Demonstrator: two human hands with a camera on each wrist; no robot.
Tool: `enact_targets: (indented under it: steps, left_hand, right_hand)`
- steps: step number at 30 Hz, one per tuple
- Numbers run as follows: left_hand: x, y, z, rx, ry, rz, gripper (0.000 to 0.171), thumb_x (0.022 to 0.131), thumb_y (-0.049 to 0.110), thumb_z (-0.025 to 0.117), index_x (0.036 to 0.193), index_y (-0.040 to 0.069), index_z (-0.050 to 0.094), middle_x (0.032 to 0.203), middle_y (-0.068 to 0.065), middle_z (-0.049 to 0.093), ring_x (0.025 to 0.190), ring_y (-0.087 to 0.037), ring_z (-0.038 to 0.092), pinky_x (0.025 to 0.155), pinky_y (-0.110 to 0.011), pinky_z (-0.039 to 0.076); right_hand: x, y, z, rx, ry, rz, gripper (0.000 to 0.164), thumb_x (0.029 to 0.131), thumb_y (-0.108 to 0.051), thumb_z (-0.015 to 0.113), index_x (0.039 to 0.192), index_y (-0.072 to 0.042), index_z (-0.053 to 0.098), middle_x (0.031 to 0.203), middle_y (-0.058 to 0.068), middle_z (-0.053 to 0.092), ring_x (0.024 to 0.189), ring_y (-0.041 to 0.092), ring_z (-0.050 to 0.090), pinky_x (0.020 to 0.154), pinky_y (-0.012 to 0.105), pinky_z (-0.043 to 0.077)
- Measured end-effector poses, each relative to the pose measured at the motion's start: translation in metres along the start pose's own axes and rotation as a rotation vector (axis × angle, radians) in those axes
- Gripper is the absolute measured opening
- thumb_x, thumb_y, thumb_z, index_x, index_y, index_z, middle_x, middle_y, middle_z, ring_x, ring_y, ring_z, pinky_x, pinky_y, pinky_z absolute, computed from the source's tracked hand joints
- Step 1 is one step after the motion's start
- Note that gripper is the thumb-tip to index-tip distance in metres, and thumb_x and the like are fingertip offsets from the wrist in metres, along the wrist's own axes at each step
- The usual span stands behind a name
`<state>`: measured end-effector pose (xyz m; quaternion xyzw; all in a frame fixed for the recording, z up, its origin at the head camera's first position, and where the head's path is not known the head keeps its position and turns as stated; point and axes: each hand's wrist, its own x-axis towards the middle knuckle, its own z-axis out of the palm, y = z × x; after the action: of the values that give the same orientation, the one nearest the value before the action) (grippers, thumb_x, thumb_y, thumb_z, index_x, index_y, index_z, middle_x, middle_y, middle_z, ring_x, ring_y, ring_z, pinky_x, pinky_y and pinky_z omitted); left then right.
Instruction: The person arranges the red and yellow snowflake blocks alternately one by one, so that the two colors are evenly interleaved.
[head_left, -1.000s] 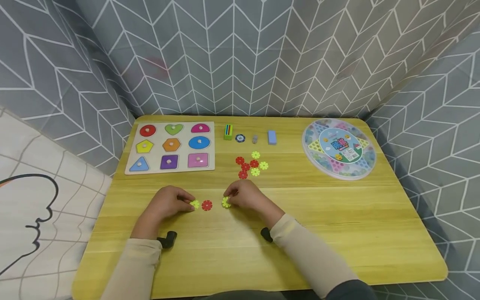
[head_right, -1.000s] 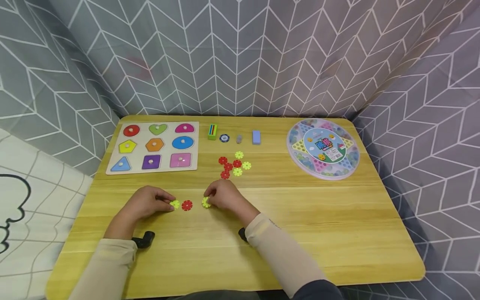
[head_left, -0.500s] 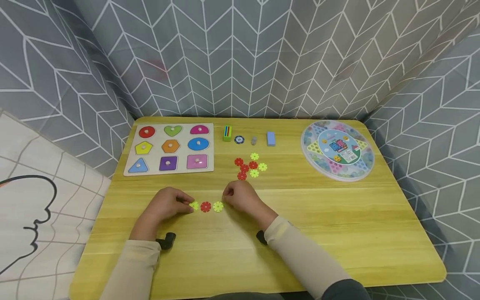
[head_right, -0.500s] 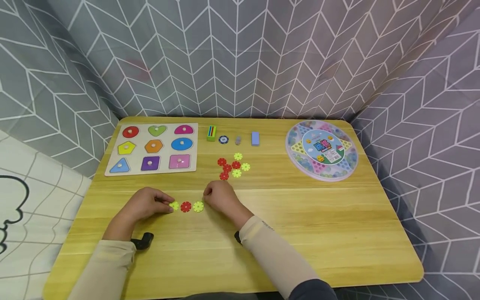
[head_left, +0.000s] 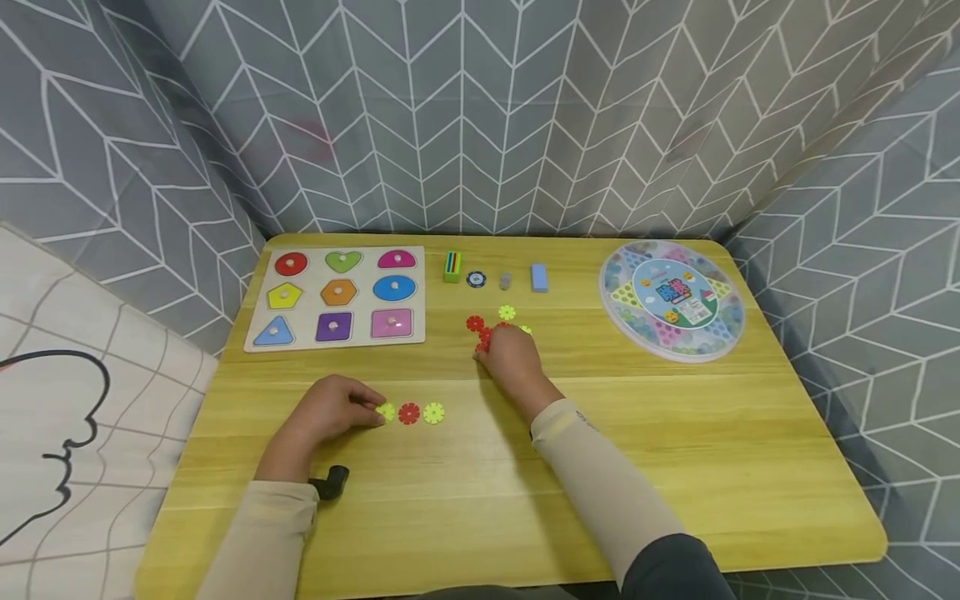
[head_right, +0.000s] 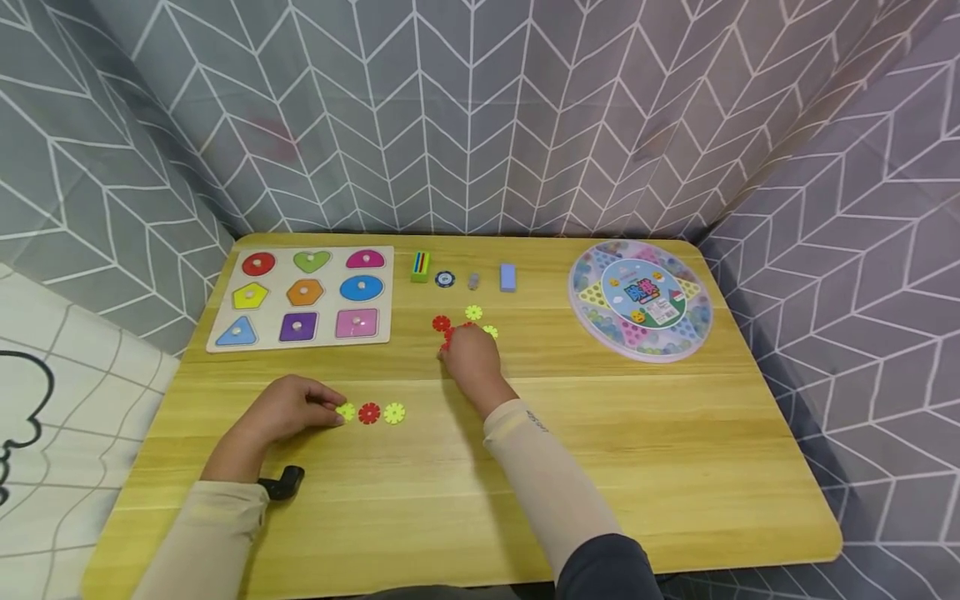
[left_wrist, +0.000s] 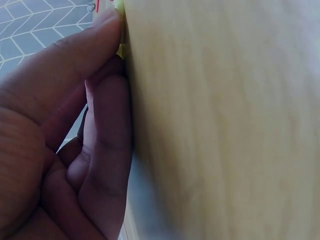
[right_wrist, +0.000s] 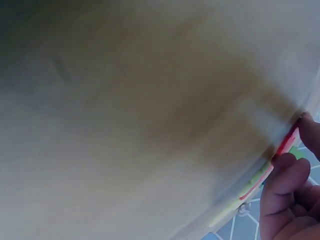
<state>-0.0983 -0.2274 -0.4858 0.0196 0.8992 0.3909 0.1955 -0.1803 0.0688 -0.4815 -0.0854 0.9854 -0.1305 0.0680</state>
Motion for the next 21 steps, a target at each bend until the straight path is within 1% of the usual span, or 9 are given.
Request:
enact_targets:
  steps: [3,6,9,11,13,15,16,18,21]
  left_hand:
    - [0.001,0.000,0.001,-0.008,-0.002,0.002,0.021,0.083,0.021,0.089,0.102,0.013,0.083,0.098,0.000,0.075,0.095,-0.023,0.062,0.093,-0.050,0.050]
    - [0.001,-0.001,0.002,-0.007,-0.007,-0.007,0.022,0.083,0.021,0.089,0.102,0.013,0.082,0.097,0.001,0.074,0.094,-0.023,0.062,0.092,-0.049,0.050]
    - [0.002,-0.001,0.003,-0.004,-0.013,-0.014,0.023,0.083,0.022,0.089,0.103,0.013,0.082,0.098,0.001,0.074,0.094,-0.023,0.061,0.092,-0.049,0.050]
    - [0.003,-0.001,0.003,-0.005,-0.012,-0.014,0.023,0.083,0.022,0.090,0.103,0.013,0.082,0.098,0.001,0.074,0.094,-0.023,0.062,0.092,-0.049,0.050]
    - [0.004,0.000,0.002,-0.007,-0.012,-0.013,0.024,0.083,0.022,0.090,0.103,0.013,0.082,0.098,0.001,0.074,0.094,-0.023,0.061,0.092,-0.048,0.050]
    - [0.005,0.000,0.001,-0.009,-0.016,-0.012,0.024,0.083,0.022,0.089,0.103,0.012,0.082,0.098,0.000,0.074,0.094,-0.024,0.061,0.092,-0.048,0.050]
    - [0.005,0.001,0.001,-0.007,-0.016,-0.012,0.024,0.083,0.022,0.089,0.103,0.013,0.082,0.098,0.000,0.074,0.094,-0.024,0.061,0.092,-0.048,0.050]
    - [0.005,0.001,0.001,0.001,-0.015,-0.019,0.023,0.083,0.022,0.090,0.103,0.013,0.082,0.097,0.001,0.074,0.095,-0.024,0.062,0.092,-0.048,0.050]
    - [0.005,0.002,0.000,0.017,-0.016,-0.019,0.024,0.083,0.023,0.090,0.104,0.013,0.082,0.097,0.001,0.074,0.095,-0.024,0.062,0.092,-0.048,0.050]
  right_hand:
    - [0.000,0.001,0.000,-0.016,-0.013,0.012,0.040,0.093,-0.034,0.080,0.066,-0.011,0.062,0.070,0.002,0.059,0.073,0.022,0.062,0.073,0.039,0.054]
    - [-0.002,0.003,-0.004,0.040,-0.028,0.009,0.034,0.092,-0.028,0.082,0.069,-0.010,0.064,0.072,0.001,0.060,0.074,0.022,0.061,0.073,0.038,0.053]
    - [-0.009,0.006,-0.011,0.214,-0.040,-0.004,0.022,0.093,-0.018,0.080,0.077,-0.009,0.068,0.078,0.001,0.063,0.078,0.021,0.060,0.075,0.036,0.051]
    - [-0.015,0.008,-0.016,0.384,-0.068,-0.004,0.013,0.094,-0.013,0.078,0.085,-0.008,0.070,0.084,0.002,0.065,0.081,0.021,0.060,0.076,0.035,0.050]
    - [-0.021,0.009,-0.020,0.555,-0.114,0.002,0.005,0.094,-0.007,0.076,0.092,-0.006,0.072,0.089,0.004,0.066,0.083,0.021,0.061,0.077,0.034,0.052]
    - [-0.029,0.009,-0.021,0.684,-0.179,0.012,0.003,0.093,-0.002,0.075,0.095,-0.003,0.073,0.090,0.006,0.067,0.082,0.021,0.064,0.075,0.034,0.054]
    - [-0.033,0.009,-0.020,0.728,-0.211,0.014,0.004,0.093,0.000,0.075,0.096,-0.002,0.073,0.090,0.007,0.068,0.080,0.021,0.065,0.073,0.034,0.056]
    - [-0.040,0.006,-0.015,0.761,-0.270,0.006,0.006,0.091,0.003,0.075,0.095,-0.001,0.074,0.087,0.006,0.069,0.075,0.020,0.067,0.070,0.033,0.057]
    - [-0.048,-0.001,-0.005,0.742,-0.334,-0.019,0.005,0.089,0.004,0.076,0.092,-0.001,0.075,0.083,0.004,0.071,0.070,0.017,0.068,0.067,0.030,0.057]
